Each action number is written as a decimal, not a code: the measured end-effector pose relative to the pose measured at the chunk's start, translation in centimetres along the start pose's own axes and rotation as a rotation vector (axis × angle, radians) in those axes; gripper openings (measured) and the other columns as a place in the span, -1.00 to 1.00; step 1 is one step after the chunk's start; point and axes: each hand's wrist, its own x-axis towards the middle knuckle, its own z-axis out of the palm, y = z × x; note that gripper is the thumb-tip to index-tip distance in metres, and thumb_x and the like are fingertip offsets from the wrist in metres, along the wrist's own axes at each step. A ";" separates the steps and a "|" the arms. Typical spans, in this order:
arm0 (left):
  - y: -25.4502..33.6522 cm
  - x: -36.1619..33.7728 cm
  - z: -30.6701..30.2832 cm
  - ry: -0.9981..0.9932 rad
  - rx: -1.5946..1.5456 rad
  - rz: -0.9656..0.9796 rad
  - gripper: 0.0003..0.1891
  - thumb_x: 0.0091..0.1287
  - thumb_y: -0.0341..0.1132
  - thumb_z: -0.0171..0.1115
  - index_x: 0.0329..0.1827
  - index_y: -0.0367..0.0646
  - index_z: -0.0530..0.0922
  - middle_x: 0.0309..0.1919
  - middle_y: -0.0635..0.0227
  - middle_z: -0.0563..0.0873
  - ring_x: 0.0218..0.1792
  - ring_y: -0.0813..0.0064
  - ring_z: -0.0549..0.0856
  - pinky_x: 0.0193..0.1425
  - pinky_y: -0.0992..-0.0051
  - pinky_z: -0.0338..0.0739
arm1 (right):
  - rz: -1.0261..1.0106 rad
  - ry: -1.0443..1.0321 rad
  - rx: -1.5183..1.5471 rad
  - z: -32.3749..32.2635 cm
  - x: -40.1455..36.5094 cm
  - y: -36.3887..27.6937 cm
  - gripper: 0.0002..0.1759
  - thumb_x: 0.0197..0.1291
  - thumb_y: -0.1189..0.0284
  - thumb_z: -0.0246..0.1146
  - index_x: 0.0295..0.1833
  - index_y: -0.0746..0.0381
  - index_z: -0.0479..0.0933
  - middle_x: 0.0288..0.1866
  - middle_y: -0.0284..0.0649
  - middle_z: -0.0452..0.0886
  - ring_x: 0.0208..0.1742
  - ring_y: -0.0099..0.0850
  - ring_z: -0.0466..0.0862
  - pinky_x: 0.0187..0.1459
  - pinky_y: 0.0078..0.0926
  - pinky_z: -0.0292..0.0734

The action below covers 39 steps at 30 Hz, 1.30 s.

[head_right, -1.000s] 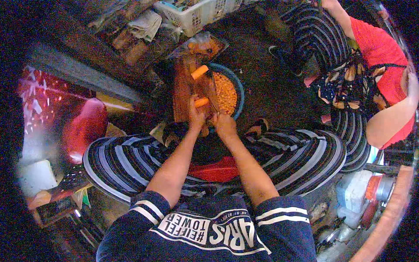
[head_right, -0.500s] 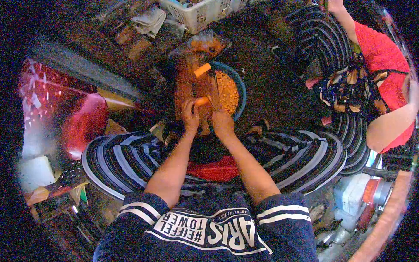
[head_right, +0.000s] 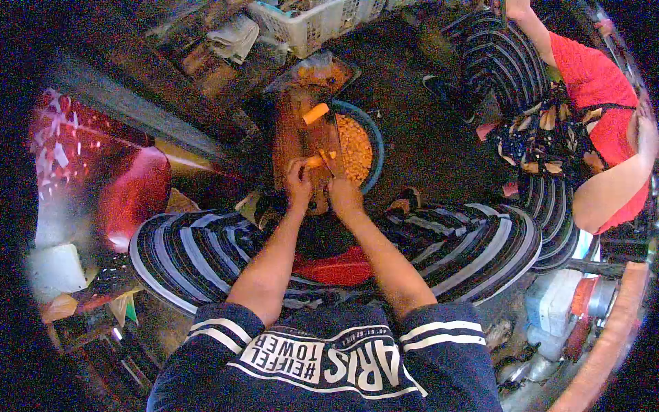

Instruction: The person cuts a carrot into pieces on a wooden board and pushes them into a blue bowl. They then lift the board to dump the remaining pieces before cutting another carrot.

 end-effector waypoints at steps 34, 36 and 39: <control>-0.9 -0.6 0.0 0.004 0.002 -0.047 -0.85 0.09 -0.51 0.11 -0.25 -0.27 0.47 -0.31 0.09 0.51 -0.22 0.08 0.50 -0.10 0.28 0.38 | 0.029 -0.051 0.120 -0.2 1.3 -1.2 -0.60 0.19 0.25 0.02 -0.36 0.40 0.54 -0.49 0.18 0.54 -0.38 0.03 0.59 -0.31 -0.08 0.49; -1.2 -0.4 0.3 -0.016 0.018 -0.032 -0.85 0.10 -0.51 0.10 -0.25 -0.27 0.47 -0.32 0.09 0.52 -0.21 0.08 0.51 -0.10 0.28 0.38 | -0.042 -0.004 0.053 0.5 0.9 -1.3 -0.59 0.19 0.25 0.02 -0.39 0.41 0.54 -0.48 0.19 0.54 -0.36 0.08 0.58 -0.27 -0.07 0.48; -1.4 -0.2 0.5 0.011 -0.035 -0.015 -0.87 0.09 -0.51 0.10 -0.27 -0.26 0.48 -0.33 0.11 0.52 -0.22 0.07 0.51 -0.09 0.29 0.38 | 0.042 0.053 -0.039 1.5 0.7 -2.0 -0.58 0.19 0.25 0.03 -0.42 0.42 0.55 -0.47 0.20 0.54 -0.36 0.09 0.58 -0.28 -0.07 0.48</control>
